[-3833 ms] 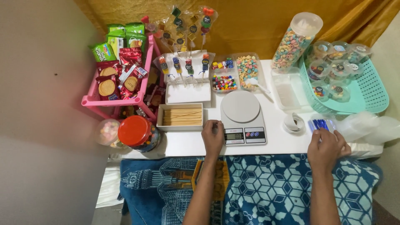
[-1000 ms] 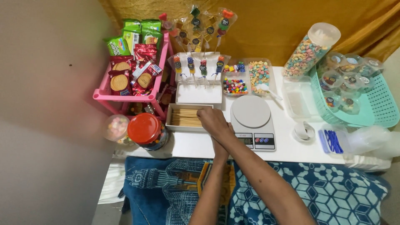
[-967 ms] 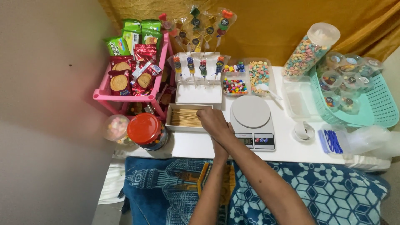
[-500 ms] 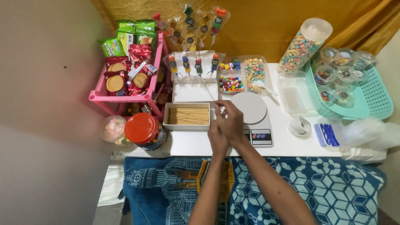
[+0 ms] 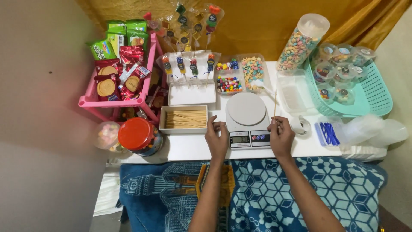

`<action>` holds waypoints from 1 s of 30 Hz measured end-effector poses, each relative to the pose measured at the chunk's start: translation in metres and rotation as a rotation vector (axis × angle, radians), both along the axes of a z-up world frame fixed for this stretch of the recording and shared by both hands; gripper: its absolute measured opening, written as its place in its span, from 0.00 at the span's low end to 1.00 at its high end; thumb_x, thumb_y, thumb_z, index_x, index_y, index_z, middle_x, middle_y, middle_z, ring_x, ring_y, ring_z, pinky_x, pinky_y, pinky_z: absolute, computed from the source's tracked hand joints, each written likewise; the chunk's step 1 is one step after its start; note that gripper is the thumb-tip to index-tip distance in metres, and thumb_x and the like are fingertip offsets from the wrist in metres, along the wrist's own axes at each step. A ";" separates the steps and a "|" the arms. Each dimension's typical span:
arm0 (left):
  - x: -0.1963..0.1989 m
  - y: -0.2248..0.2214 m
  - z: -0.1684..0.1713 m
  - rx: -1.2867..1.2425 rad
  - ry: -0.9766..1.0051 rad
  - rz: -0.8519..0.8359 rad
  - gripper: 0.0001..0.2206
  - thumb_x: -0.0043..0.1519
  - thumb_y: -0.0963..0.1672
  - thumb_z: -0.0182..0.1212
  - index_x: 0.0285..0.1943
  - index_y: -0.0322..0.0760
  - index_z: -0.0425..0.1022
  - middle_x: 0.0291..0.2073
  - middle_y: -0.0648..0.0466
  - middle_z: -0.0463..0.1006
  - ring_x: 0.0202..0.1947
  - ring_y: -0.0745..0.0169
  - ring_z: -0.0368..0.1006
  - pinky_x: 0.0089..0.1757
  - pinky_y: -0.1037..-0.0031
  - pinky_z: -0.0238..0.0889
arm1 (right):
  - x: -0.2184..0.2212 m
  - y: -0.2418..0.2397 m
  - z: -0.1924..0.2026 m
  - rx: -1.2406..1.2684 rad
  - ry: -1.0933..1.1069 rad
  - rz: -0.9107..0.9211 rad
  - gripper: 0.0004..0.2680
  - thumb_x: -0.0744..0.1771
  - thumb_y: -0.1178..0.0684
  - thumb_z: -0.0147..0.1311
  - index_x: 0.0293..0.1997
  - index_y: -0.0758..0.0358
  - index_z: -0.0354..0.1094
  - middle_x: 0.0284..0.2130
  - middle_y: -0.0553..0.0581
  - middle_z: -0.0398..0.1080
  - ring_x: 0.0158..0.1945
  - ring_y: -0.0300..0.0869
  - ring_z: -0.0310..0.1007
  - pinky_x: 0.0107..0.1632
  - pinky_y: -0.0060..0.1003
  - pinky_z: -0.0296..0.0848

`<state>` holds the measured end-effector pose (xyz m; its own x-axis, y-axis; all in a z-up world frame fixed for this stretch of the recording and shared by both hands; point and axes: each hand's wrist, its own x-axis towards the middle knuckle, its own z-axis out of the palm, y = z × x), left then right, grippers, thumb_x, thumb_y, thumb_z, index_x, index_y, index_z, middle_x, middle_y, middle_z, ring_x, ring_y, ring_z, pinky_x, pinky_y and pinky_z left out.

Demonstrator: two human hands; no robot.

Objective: Assembling candy skewers and weighing candies on a digital scale for packaging.

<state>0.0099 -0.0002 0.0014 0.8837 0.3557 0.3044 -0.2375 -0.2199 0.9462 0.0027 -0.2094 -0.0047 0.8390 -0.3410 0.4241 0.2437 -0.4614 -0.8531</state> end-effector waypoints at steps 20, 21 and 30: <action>0.140 -0.012 0.035 0.251 -0.049 -0.155 0.09 0.63 0.42 0.64 0.48 0.33 0.76 0.34 0.45 0.81 0.33 0.50 0.80 0.36 0.64 0.74 | 0.022 -0.008 -0.005 -0.024 0.102 -0.101 0.03 0.73 0.61 0.48 0.49 0.68 0.66 0.34 0.65 0.76 0.35 0.53 0.80 0.35 0.44 0.76; 0.159 -0.013 0.029 0.303 -0.029 -0.161 0.09 0.61 0.43 0.65 0.48 0.34 0.76 0.35 0.46 0.80 0.34 0.48 0.81 0.37 0.63 0.76 | 0.022 -0.008 -0.004 -0.031 0.106 -0.110 0.02 0.73 0.61 0.48 0.48 0.67 0.66 0.34 0.64 0.76 0.35 0.53 0.80 0.34 0.43 0.76; 0.252 -0.038 0.009 0.799 -0.064 -0.228 0.14 0.60 0.45 0.66 0.53 0.39 0.75 0.46 0.44 0.75 0.47 0.33 0.78 0.46 0.51 0.74 | 0.026 -0.007 -0.016 -0.096 0.123 -0.144 0.03 0.72 0.59 0.49 0.45 0.66 0.68 0.28 0.62 0.77 0.24 0.48 0.78 0.27 0.39 0.73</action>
<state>0.2624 -0.0381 0.0102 0.8804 -0.1740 0.4412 -0.4053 -0.7593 0.5092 0.0285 -0.2162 -0.0202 0.8321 -0.4239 0.3577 0.0660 -0.5647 -0.8227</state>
